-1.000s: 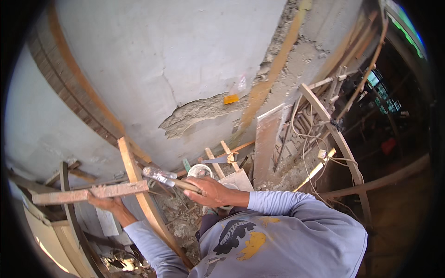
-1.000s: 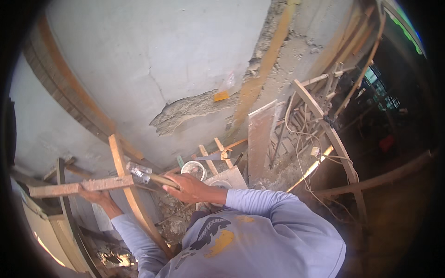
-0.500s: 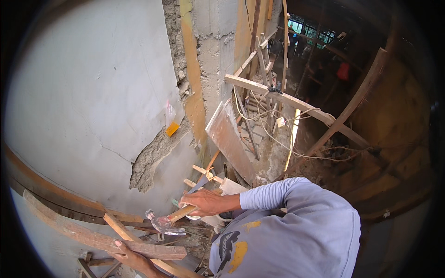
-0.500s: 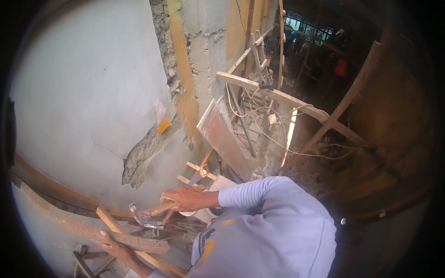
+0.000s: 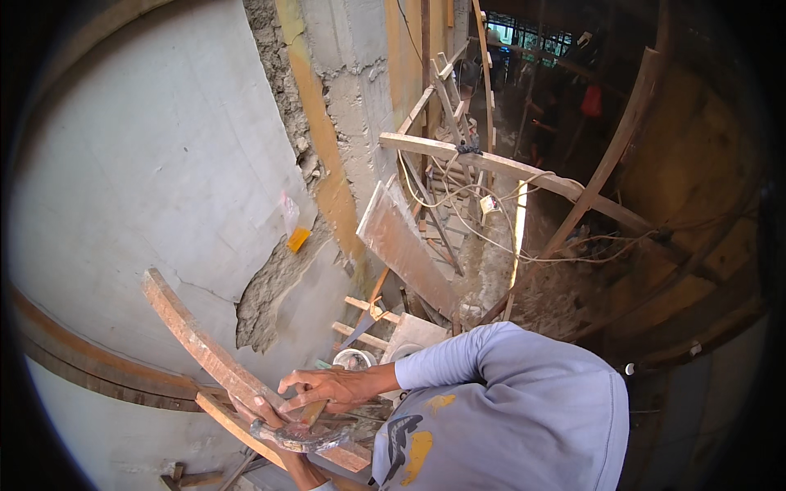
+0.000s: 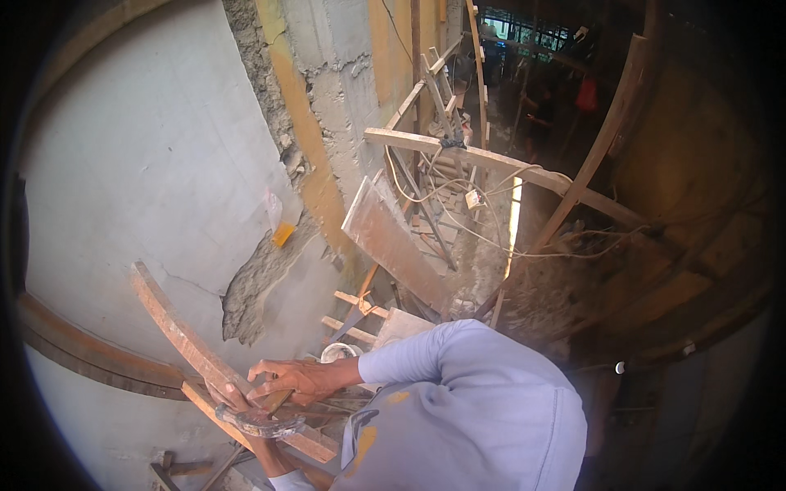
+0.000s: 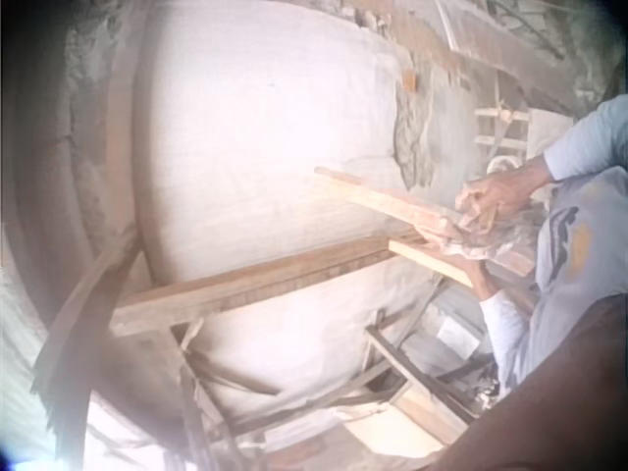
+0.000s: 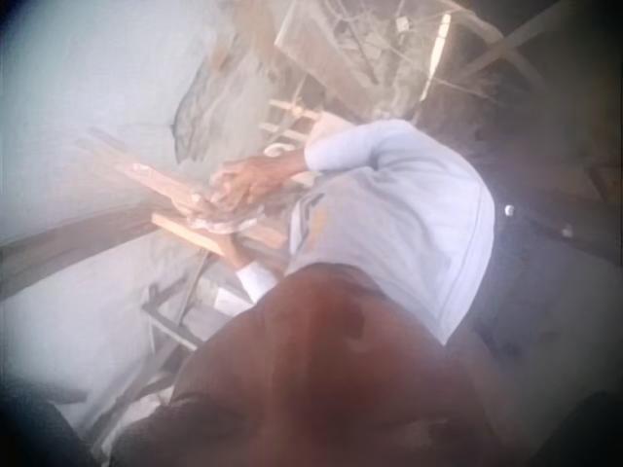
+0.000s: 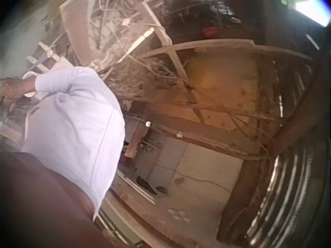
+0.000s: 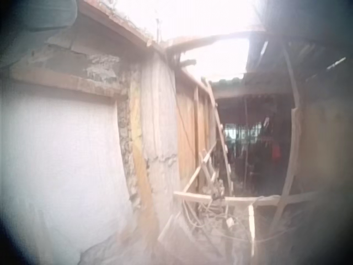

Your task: The person is assembling a wooden frame structure by hand. They position wooden planks, pick up nails from a bucket, and hammer them into place to join the pieces together.

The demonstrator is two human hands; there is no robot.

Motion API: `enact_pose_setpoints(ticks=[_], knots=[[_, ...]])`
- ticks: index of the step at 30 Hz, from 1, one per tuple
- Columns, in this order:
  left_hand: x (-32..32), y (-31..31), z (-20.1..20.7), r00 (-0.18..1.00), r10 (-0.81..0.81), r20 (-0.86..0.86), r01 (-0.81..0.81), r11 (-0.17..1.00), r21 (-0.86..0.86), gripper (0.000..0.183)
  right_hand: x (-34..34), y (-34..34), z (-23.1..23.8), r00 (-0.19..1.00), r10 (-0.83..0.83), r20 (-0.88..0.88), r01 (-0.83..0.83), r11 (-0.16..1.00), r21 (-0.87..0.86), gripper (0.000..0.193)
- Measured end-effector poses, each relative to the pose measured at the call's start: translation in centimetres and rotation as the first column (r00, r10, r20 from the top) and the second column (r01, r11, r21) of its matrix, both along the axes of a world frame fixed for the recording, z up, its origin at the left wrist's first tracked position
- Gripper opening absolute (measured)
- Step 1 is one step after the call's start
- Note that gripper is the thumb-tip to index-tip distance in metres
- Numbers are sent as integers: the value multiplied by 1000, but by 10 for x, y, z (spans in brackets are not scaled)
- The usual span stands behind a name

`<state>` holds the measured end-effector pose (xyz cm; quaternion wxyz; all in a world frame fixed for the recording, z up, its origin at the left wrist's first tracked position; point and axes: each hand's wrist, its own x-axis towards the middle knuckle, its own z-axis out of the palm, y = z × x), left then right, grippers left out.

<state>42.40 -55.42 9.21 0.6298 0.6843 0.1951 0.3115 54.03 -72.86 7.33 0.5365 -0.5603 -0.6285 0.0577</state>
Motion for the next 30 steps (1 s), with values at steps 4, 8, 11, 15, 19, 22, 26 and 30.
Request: enact_pose_setpoints(ticks=[4, 8, 11, 15, 19, 22, 26, 30], knots=[[17, -3, 0, 958, -252, -135, 274, 943, 187, 72, 1, 5, -3, 998, 64, 25, -64, 997, 41, 95], [28, -4, -2, 867, -476, -148, 462, 879, -116, 65, 6, 9, -22, 991, 127, -40, -127, 992, -15, 93], [19, 2, -12, 827, -558, -69, 481, 766, -426, 60, 5, -5, -16, 984, 152, -90, -157, 986, -53, 82], [8, 6, -30, 838, -536, 103, 396, 468, -790, 55, 8, -11, -28, 990, 94, -101, -90, 995, 38, 64], [12, 1, -55, 917, -375, 139, 290, 383, -877, 61, 5, 2, -50, 966, -51, -252, 36, 997, -63, 51], [8, 14, -79, 818, -544, 186, 475, 457, -752, 75, 2, 0, -25, 838, -200, -508, 129, 977, -173, 43], [27, 4, -91, 974, -132, -185, 100, 980, -172, 86, 4, -2, -5, 744, -379, -551, 247, 922, -299, 56], [47, -34, -48, 987, -130, 98, 132, 991, -18, 85, -1, -3, -5, 657, -343, -671, 184, 936, -299, 60]])
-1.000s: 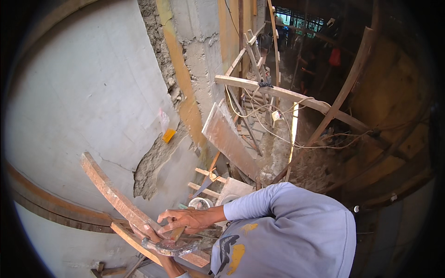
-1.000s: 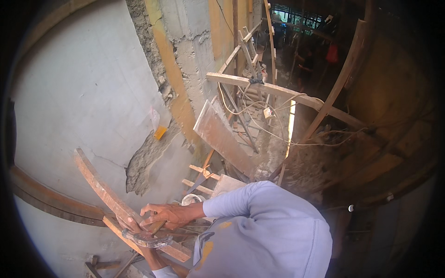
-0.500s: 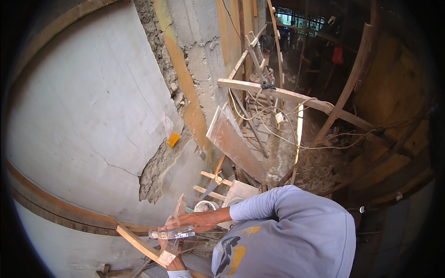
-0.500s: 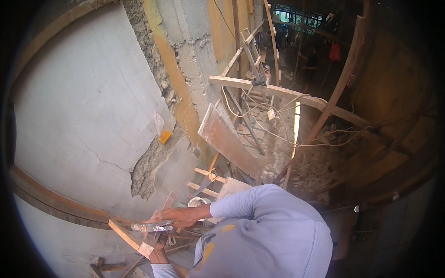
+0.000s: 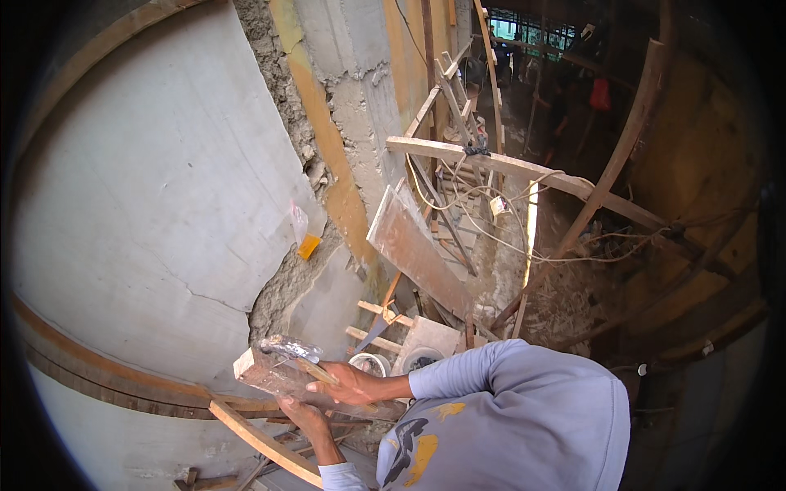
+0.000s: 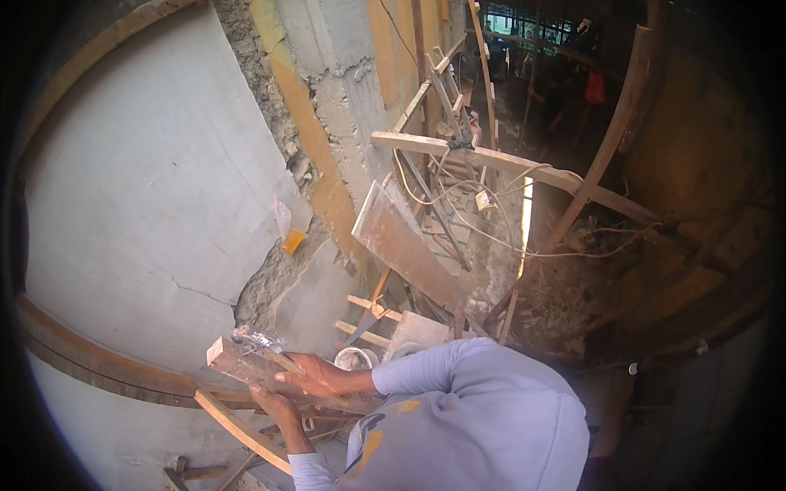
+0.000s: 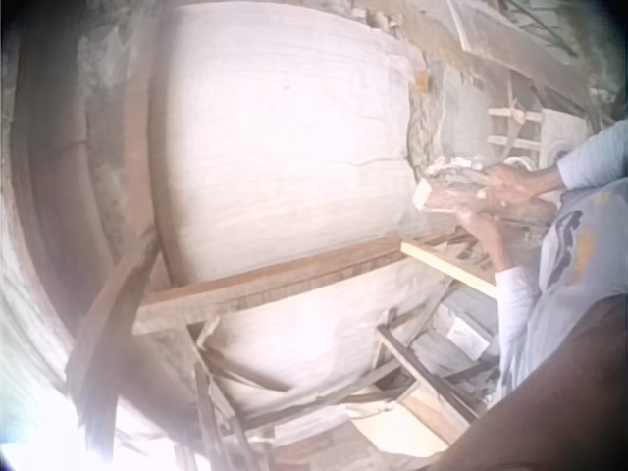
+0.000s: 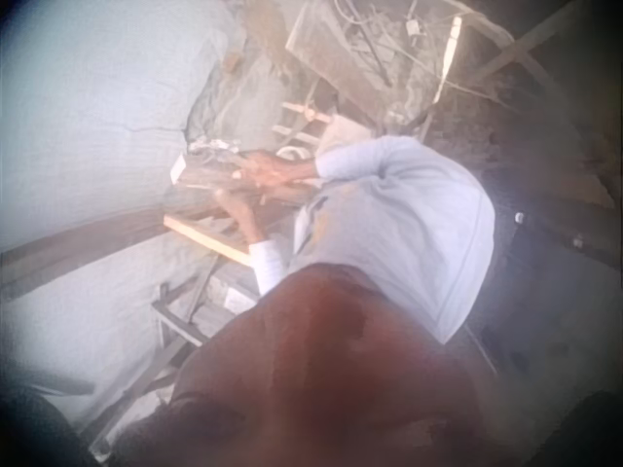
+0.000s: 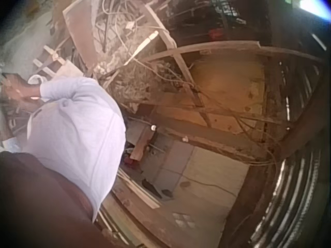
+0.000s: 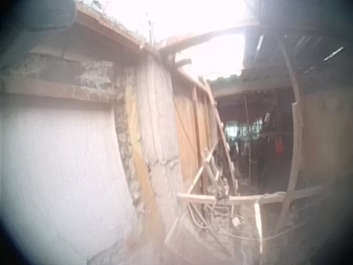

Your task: The person is assembling a wooden frame structure by hand. They position wooden planks, pick up nails from a bucket, and hammer them into place to join the pieces together.

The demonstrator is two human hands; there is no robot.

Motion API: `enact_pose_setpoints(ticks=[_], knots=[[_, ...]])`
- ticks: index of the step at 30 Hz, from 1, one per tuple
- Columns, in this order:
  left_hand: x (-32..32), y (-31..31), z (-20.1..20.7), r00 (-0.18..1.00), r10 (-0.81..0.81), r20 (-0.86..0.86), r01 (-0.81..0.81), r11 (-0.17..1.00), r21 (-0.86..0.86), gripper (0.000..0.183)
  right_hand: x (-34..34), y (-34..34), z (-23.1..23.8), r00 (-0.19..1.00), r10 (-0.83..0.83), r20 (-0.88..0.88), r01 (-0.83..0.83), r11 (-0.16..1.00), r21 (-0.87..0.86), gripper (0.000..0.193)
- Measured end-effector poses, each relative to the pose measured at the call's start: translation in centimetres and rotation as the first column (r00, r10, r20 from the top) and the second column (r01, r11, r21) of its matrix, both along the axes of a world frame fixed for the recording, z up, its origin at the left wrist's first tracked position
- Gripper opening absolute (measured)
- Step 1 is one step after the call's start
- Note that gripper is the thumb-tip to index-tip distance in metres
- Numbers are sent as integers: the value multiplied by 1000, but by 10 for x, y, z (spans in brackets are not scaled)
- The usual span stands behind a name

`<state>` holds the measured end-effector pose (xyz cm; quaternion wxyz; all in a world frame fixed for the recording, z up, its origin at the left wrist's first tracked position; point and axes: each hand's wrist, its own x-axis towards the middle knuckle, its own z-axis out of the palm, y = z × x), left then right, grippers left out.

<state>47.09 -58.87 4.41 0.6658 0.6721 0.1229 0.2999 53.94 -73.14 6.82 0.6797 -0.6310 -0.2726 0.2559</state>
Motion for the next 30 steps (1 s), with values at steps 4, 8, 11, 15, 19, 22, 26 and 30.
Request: enact_pose_setpoints(ticks=[4, 8, 11, 15, 19, 22, 26, 30], knots=[[6, 9, 0, 998, 31, -62, -28, 998, 58, 99, -3, -6, 7, 1000, 7, 6, -6, 998, -57, 61], [19, -20, 18, 964, 265, -28, -249, 933, 261, 104, -3, -14, 2, 1000, -26, -8, 25, 992, -120, 57], [26, -10, 12, 872, 489, 11, -432, 759, 488, 89, -8, -13, -12, 994, -105, -37, 102, 992, -79, 49], [39, -23, 56, 923, 383, 21, -367, 864, 345, 88, -7, -9, -50, 984, -179, -25, 177, 983, -48, 44], [48, -18, 59, 935, 350, -62, -339, 930, 141, 64, -3, -14, -42, 987, -158, 40, 161, 983, -85, 43], [42, 2, 33, 924, 378, -51, -381, 921, -84, 43, 6, -13, -74, 935, -146, 324, 185, 978, -94, 43], [42, 34, -27, 934, 337, -116, -349, 798, -492, 26, 27, -63, -106, 970, 11, 242, 120, 845, -522, 50], [37, 47, -88, 922, 337, -189, -382, 727, -571, 19, 20, -103, -161, 993, -5, 122, 84, 750, -656, 45]])
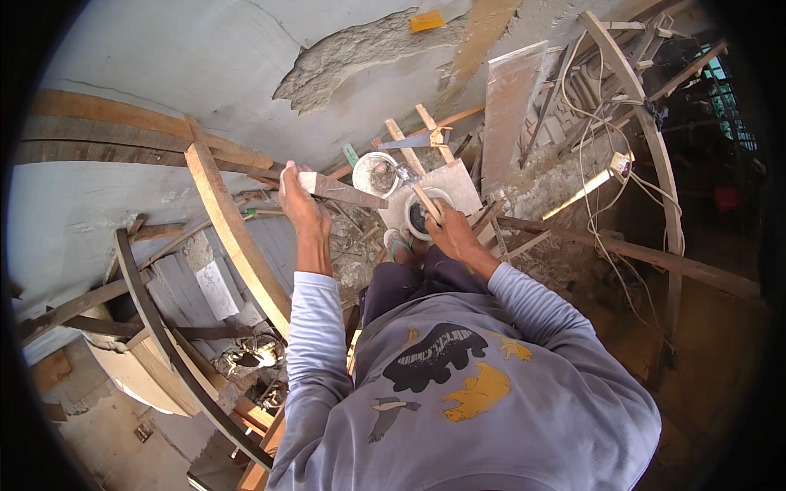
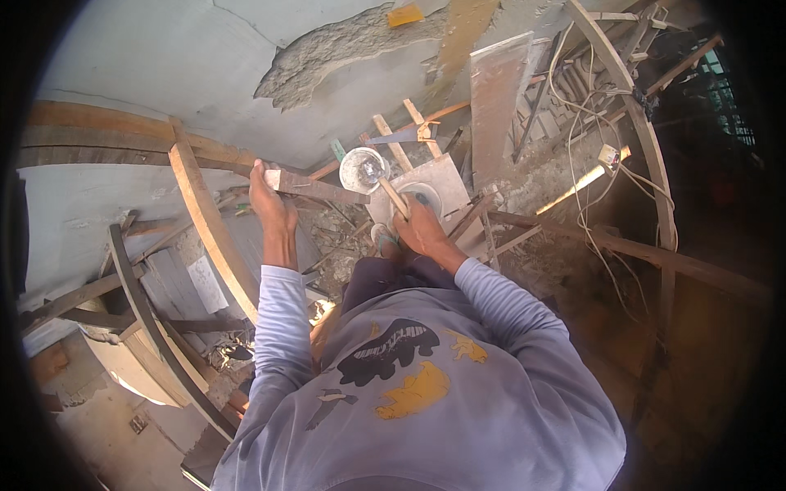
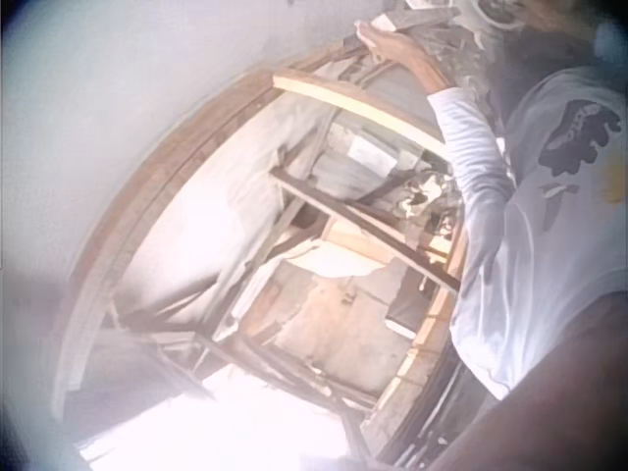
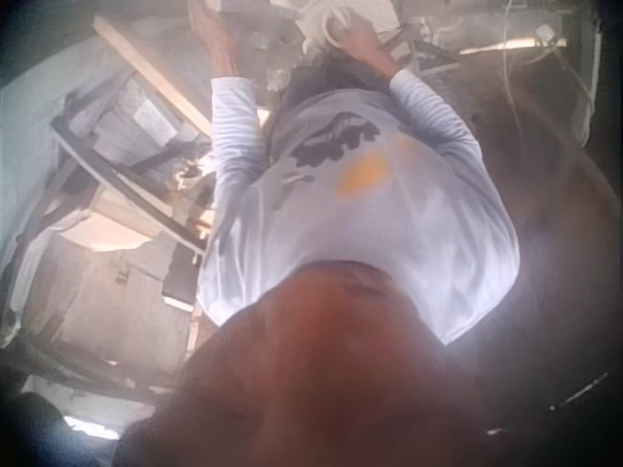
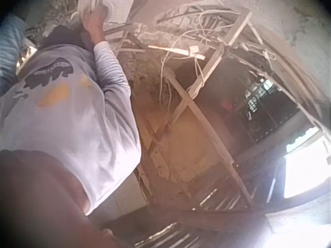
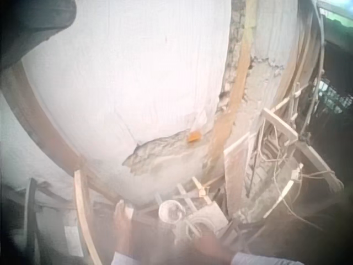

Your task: The person is assembling a wooden frame structure by hand. They position wooden planks, pick up nails from a bucket, and hammer them into place to join the pieces together.

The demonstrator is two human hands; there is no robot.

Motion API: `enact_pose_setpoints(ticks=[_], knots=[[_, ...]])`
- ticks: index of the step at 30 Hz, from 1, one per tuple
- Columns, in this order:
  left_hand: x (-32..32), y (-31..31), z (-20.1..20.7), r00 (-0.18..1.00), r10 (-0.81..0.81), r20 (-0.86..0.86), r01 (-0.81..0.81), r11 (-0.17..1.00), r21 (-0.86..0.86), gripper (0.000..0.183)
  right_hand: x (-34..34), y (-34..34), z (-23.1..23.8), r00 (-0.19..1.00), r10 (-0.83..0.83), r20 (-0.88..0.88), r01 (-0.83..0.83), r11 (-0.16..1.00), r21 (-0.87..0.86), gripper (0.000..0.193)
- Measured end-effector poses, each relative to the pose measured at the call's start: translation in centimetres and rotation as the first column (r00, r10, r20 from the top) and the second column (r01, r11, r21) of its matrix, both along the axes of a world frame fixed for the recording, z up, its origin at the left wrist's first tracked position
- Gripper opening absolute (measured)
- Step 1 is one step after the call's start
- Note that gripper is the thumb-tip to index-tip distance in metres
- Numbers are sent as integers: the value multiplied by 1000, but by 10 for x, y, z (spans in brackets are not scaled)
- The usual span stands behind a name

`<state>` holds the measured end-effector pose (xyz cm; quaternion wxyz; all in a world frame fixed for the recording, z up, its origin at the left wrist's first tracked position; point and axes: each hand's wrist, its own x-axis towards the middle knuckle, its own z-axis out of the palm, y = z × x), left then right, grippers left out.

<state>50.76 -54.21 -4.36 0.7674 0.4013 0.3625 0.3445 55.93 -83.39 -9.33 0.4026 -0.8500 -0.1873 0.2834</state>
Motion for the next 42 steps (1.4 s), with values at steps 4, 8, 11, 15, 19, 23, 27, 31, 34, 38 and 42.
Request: enact_pose_setpoints(ticks=[4, 8, 11, 15, 19, 23, 27, 31, 34, 38, 42], knots=[[-10, 10, -88, 1000, 2, -10, -3, 997, -82, 16, -5, -12, -31, 990, -18, -138, 15, 1000, -24, 47], [-6, 8, -156, 995, -37, -89, 30, 996, -79, 15, 5, -21, -71, 971, 76, -227, -108, 985, -135, 53], [-5, 1, -204, 984, -48, -170, 27, 991, -128, 18, 6, -20, -101, 964, 134, -230, -191, 950, -247, 53], [-15, -10, -288, 977, -53, -207, 13, 982, -188, 19, 3, -20, -164, 959, 227, -168, -249, 960, -128, 54], [-13, -15, -333, 977, -41, -211, -18, 962, -271, 16, 17, 6, -200, 917, 294, -269, -367, 887, -281, 55], [-19, -17, -392, 983, -110, -145, 57, 942, -330, 14, 35, 28, -251, 867, 423, -265, -494, 803, -334, 51], [-6, -14, -398, 970, -155, -188, 100, 957, -274, 15, 36, 26, -336, 626, 780, -9, -701, 557, -446, 43], [-11, 1, -406, 953, -210, -219, 159, 960, -229, 16, 44, 39, -347, 578, 816, -27, -760, 526, -383, 42], [-15, 7, -403, 964, -181, -194, 121, 950, -289, 15, 49, 50, -336, 681, 721, -128, -723, 635, -272, 48], [-15, 19, -407, 928, -187, -321, 171, 982, -75, 15, 48, 72, -303, 737, 633, -236, -675, 685, -273, 54], [-7, 25, -394, 912, -227, -341, 192, 972, -134, 17, 45, 81, -297, 772, 575, -270, -633, 736, -242, 47]])
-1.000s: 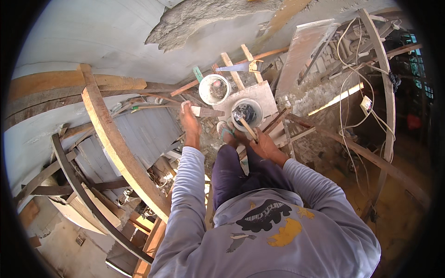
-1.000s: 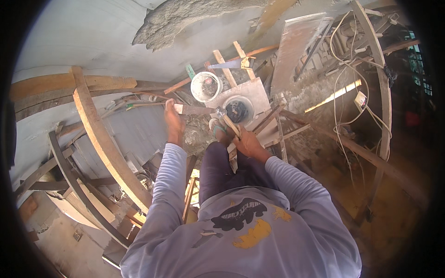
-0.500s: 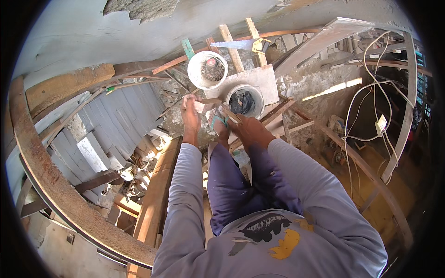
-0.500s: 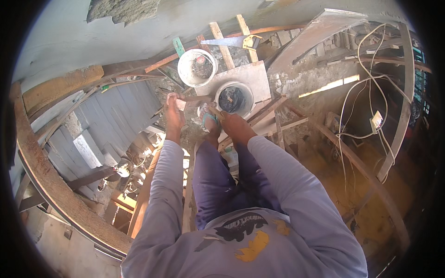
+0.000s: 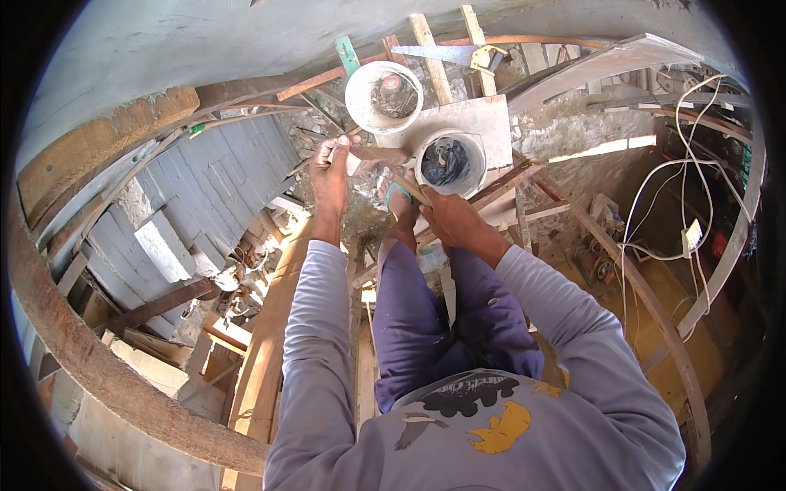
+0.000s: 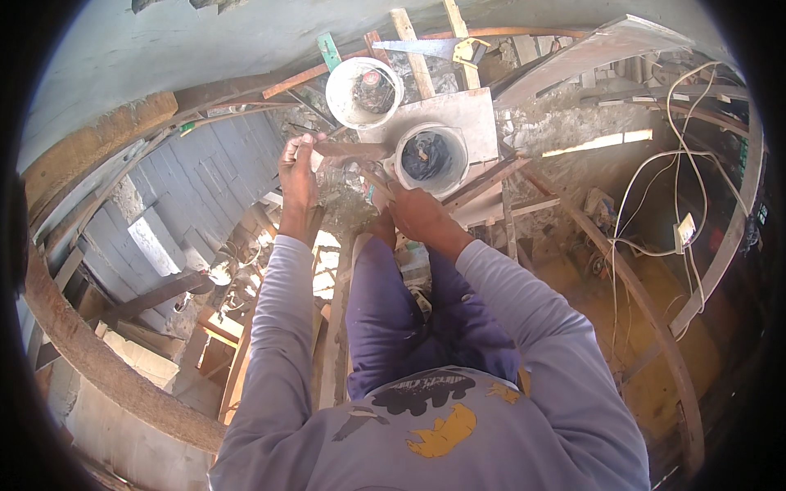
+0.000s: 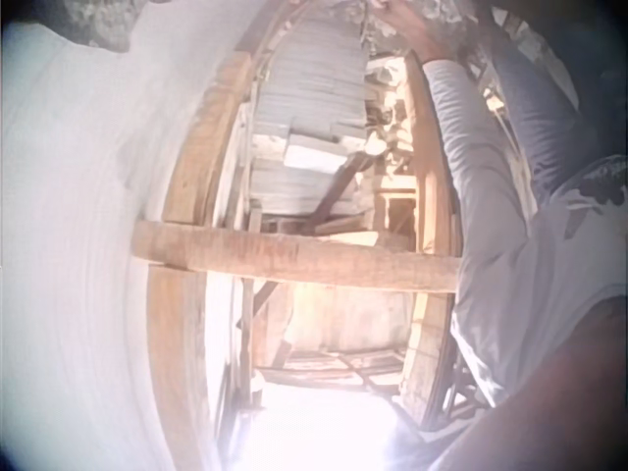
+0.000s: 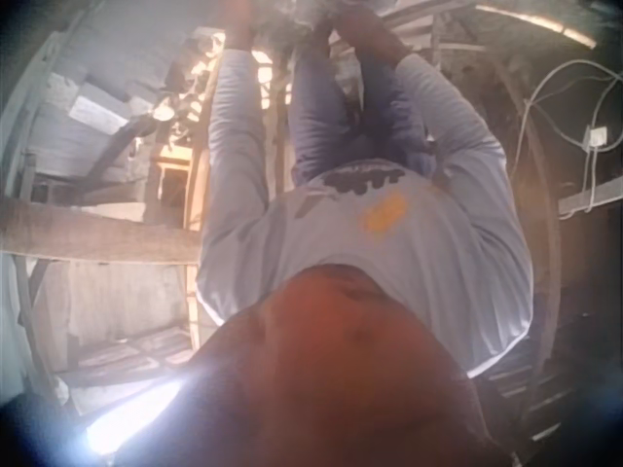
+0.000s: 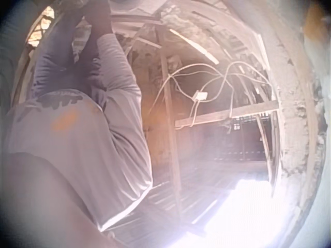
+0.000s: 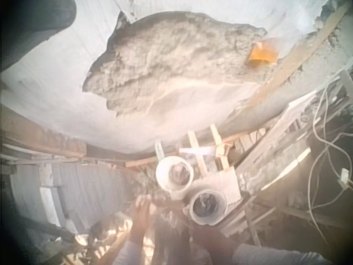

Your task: The person is assembling a wooden frame structure by hand. They position wooden planks, pick up nails from a bucket, and hammer them into place to join the pieces together.

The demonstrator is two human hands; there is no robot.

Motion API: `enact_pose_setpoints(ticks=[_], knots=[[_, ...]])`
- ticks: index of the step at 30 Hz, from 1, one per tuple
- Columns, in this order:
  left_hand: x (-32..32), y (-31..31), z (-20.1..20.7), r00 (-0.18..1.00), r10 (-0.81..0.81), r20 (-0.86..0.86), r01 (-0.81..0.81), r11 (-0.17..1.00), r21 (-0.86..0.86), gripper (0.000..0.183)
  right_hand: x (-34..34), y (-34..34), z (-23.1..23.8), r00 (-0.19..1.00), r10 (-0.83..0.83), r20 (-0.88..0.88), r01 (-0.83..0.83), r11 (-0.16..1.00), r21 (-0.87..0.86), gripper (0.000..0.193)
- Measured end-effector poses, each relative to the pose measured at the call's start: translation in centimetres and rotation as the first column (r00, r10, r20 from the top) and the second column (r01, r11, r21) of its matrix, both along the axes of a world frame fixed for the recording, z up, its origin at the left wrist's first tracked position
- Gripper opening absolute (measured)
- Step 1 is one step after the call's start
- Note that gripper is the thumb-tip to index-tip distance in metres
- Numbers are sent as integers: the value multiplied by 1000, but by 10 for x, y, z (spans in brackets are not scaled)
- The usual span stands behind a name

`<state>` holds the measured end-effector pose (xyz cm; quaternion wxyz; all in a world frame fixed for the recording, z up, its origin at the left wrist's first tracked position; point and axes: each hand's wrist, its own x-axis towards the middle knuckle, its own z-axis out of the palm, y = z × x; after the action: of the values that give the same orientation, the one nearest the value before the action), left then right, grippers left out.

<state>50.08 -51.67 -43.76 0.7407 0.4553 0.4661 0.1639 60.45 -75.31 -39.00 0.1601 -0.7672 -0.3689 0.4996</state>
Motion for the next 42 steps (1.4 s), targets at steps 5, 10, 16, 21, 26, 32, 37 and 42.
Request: enact_pose_setpoints(ticks=[5, 10, 16, 21, 26, 32, 37, 42], knots=[[3, -6, -3, 1000, 28, 4, -27, 999, -25, 27, 3, 8, 6, 999, 22, 43, -20, 999, -36, 42], [16, -11, 3, 969, 245, 35, -220, 917, -332, 50, 10, 19, 44, 999, 36, 21, -34, 996, -77, 46], [35, -26, 8, 941, 280, -190, -319, 921, -223, 56, -15, -18, 4, 990, -138, -15, 137, 989, -63, 46], [42, -50, 2, 934, 287, -214, -313, 944, -101, 61, -1, -32, 4, 999, -35, 37, 41, 987, -157, 36], [49, -38, -1, 939, 268, -216, -287, 956, -59, 58, 14, -4, 32, 998, -31, 51, 36, 994, -106, 33], [34, -24, -3, 940, 267, -214, -291, 952, -90, 52, 2, -22, 0, 995, -9, 95, 16, 998, -67, 34], [37, -33, 2, 956, 248, -155, -264, 960, -91, 51, 11, -25, 10, 998, 17, 61, -7, 987, -159, 31], [53, -54, -1, 957, 237, -165, -249, 967, -56, 47, 26, -37, 11, 999, -26, 31, 30, 986, -164, 35]])
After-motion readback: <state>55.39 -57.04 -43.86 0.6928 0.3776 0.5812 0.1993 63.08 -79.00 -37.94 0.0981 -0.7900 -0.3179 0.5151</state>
